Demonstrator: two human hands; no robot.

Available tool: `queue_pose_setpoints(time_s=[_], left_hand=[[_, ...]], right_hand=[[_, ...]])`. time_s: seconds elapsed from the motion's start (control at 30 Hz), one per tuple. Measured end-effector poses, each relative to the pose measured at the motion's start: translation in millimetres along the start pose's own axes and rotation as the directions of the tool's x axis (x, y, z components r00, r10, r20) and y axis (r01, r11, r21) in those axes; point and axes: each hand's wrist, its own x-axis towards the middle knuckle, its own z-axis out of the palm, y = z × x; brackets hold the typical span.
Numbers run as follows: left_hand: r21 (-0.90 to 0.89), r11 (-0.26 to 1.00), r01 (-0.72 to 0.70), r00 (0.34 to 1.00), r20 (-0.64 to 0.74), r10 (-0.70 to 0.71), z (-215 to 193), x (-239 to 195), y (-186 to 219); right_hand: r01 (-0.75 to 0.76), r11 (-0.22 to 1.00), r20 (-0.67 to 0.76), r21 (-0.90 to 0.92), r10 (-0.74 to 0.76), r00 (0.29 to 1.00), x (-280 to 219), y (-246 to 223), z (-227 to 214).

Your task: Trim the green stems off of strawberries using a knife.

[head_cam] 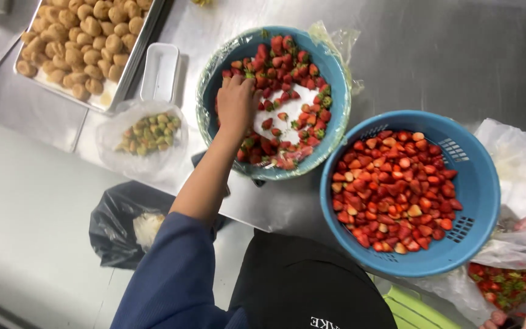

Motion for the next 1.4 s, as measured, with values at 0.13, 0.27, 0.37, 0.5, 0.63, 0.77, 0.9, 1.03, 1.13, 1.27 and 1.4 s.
queue_pose_setpoints(time_s=[0.13,0.27,0.37,0.5,0.63,0.77,0.9,1.03,1.13,1.27,1.4], left_hand=[[0.107,0.991,-0.078,0.997,0.029,0.076,29.0,28.0,-18.9],[0.115,0.981,-0.156,0.987,-0.026,0.16,39.5,30.2,-28.9],[-0.117,0.983,-0.142,0.988,-0.073,0.134,25.2,22.4,-22.9],[-0.699,0.709,0.091,0.996,0.08,-0.049,-30.5,4.8,23.4],[-0.853,0.351,0.386,0.922,0.374,-0.102,-34.8,-57.5,83.3],[-0.811,-0.071,0.581,0.814,0.578,0.055,-40.2,-117.5,168.3],[-0.632,-0.217,0.744,0.668,0.7,0.253,-42.7,-168.0,254.3],[-0.609,-0.174,0.774,0.623,0.682,0.383,-38.7,-197.9,316.6],[-0.624,-0.141,0.769,0.615,0.661,0.431,-41.9,-209.0,348.1],[-0.648,-0.074,0.758,0.61,0.664,0.433,-42.9,-223.4,368.7],[-0.678,-0.046,0.734,0.625,0.647,0.438,-43.6,-230.4,380.3]], right_hand=[[0.26,0.961,0.287,0.093,-0.276,0.917,-61.9,-4.7,44.5],[0.265,0.963,-0.468,0.045,-0.214,0.858,-150.3,-70.4,190.5],[0.366,0.93,-0.487,0.0,-0.32,0.813,-158.2,-68.5,187.4],[0.25,0.966,-0.387,0.072,-0.204,0.899,-191.4,-109.5,226.9],[0.444,0.895,-0.583,-0.05,-0.387,0.714,-243.7,-154.4,299.2],[0.536,0.835,-0.392,0.125,-0.454,0.8,-291.2,-167.4,338.0],[0.637,0.746,0.058,0.194,-0.657,0.752,-326.2,-163.8,364.5],[0.646,0.719,0.382,0.256,-0.689,0.615,-366.3,-198.4,368.4],[0.606,0.74,0.459,0.292,-0.664,0.59,-366.2,-204.1,350.7],[0.564,0.783,0.496,0.264,-0.611,0.616,-357.2,-201.6,324.5],[0.588,0.773,0.5,0.24,-0.617,0.608,-348.7,-194.0,309.5]])
